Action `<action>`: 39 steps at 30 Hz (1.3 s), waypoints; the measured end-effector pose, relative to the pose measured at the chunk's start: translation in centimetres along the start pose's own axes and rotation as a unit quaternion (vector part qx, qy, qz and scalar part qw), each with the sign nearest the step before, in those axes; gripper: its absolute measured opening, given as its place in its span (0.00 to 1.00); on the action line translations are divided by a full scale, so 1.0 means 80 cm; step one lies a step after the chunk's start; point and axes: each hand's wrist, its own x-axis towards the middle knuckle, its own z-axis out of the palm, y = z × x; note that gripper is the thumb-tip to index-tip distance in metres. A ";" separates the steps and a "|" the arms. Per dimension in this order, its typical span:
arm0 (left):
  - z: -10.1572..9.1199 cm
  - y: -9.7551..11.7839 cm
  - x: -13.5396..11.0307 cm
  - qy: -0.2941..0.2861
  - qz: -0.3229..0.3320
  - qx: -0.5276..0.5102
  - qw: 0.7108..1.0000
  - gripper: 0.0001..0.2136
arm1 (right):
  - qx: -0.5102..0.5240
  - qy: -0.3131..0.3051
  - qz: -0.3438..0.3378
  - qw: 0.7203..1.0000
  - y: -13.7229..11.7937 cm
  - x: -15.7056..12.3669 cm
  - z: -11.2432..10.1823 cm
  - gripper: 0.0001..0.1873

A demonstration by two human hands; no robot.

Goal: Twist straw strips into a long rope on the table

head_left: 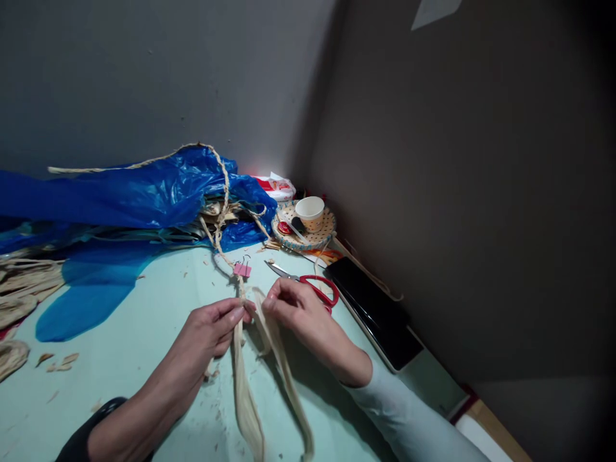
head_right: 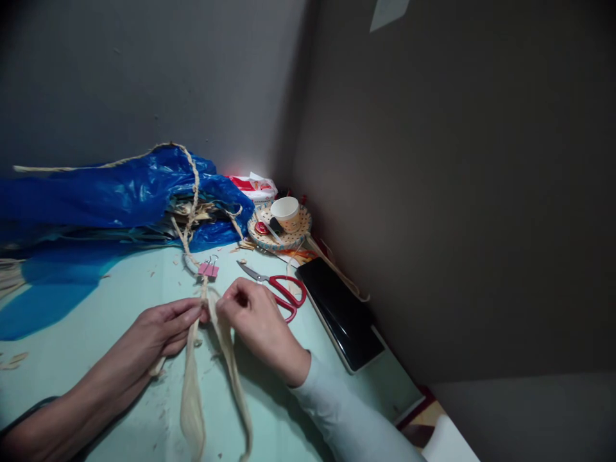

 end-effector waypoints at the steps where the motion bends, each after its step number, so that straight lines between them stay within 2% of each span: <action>1: 0.001 0.000 -0.001 -0.003 -0.003 -0.007 1.000 0.13 | -0.029 0.007 -0.011 0.999 0.002 -0.002 0.006 0.05; 6: 0.003 0.002 0.000 0.003 -0.008 -0.028 1.000 0.16 | -0.124 0.042 -0.060 0.990 0.005 -0.015 0.028 0.05; 11: 0.002 0.002 0.001 0.006 -0.007 -0.029 1.000 0.15 | -0.199 0.048 -0.048 0.978 0.013 -0.016 0.034 0.06; 18: 0.000 -0.001 -0.001 -0.008 0.002 0.002 1.000 0.14 | -0.201 0.039 -0.047 0.978 0.024 -0.008 0.025 0.03; 29: 0.003 -0.003 0.002 0.006 0.024 0.085 0.996 0.20 | -0.256 -0.009 -0.039 0.966 0.013 -0.014 0.022 0.03; 35: 0.002 -0.004 0.003 0.008 0.035 0.086 0.996 0.18 | -0.265 -0.008 -0.047 0.963 0.011 -0.010 0.023 0.14; 39: 0.003 -0.003 0.001 0.005 0.046 0.104 0.993 0.16 | -0.282 0.006 -0.045 0.958 0.009 -0.005 0.023 0.16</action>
